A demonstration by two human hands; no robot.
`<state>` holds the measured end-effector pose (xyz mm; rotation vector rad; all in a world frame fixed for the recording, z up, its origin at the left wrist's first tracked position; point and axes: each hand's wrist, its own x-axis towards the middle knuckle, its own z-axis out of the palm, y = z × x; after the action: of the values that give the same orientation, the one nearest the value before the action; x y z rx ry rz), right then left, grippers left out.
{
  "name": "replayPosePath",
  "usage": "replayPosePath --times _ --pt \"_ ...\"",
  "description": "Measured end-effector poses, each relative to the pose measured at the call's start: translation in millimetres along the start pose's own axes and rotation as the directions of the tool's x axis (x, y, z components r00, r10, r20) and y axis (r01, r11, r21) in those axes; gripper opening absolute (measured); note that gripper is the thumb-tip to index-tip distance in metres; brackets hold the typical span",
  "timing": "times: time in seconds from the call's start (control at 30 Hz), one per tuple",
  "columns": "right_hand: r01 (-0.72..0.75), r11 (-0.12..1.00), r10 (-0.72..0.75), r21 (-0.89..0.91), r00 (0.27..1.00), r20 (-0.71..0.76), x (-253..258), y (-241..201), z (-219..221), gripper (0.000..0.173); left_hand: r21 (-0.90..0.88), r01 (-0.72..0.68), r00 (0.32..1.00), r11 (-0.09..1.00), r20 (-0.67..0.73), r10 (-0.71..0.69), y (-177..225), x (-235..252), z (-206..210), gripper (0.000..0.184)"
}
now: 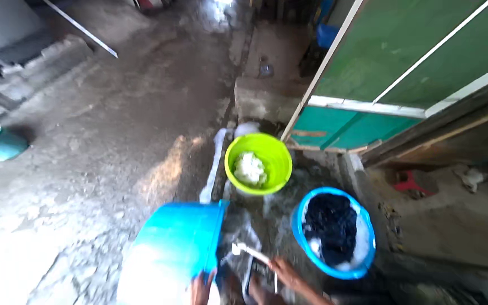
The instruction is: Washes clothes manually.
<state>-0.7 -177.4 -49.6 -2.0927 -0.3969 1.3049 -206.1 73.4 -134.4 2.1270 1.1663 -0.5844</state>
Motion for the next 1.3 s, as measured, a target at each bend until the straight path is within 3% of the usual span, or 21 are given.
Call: replayPosePath --times 0.27,0.4,0.53,0.73,0.83,1.0,1.17,1.3 --pt "0.005 0.964 0.022 0.266 0.995 -0.101 8 -42 19 0.042 0.007 0.135 0.989 0.991 0.06 -0.135 17 29 -60 0.069" --pt "0.01 0.979 0.0 0.202 0.999 -0.046 13 -37 19 0.047 0.024 0.137 0.988 0.99 0.064 -0.139 11 30 -64 0.067" --pt "-0.105 0.968 0.141 0.227 0.979 -0.148 10 -30 5 0.051 0.059 0.134 0.987 0.989 0.076 -0.139 5 22 -60 0.067" --pt "-0.169 0.962 0.223 0.216 0.939 -0.261 -7 -10 -23 0.053 0.085 0.134 0.989 0.987 0.044 -0.138 9 8 -44 0.067" --pt "-0.315 0.896 0.429 0.312 0.797 -0.426 -18 10 -52 0.056 0.105 0.144 0.989 0.984 0.029 -0.147 9 1 -34 0.067" --pt "-0.378 0.736 0.676 0.562 0.443 -0.588 -43 95 -121 0.064 0.099 0.158 0.986 0.982 0.03 -0.162 10 -7 -30 0.066" --pt "-0.355 0.551 0.827 0.755 0.113 -0.551 -93 161 -180 0.062 0.104 0.16 0.986 0.982 0.023 -0.163 9 -10 -30 0.065" --pt "-0.291 0.413 0.896 0.863 -0.04 -0.443 -135 189 -198 0.063 0.114 0.126 0.991 0.985 0.03 -0.13 15 -11 -29 0.063"
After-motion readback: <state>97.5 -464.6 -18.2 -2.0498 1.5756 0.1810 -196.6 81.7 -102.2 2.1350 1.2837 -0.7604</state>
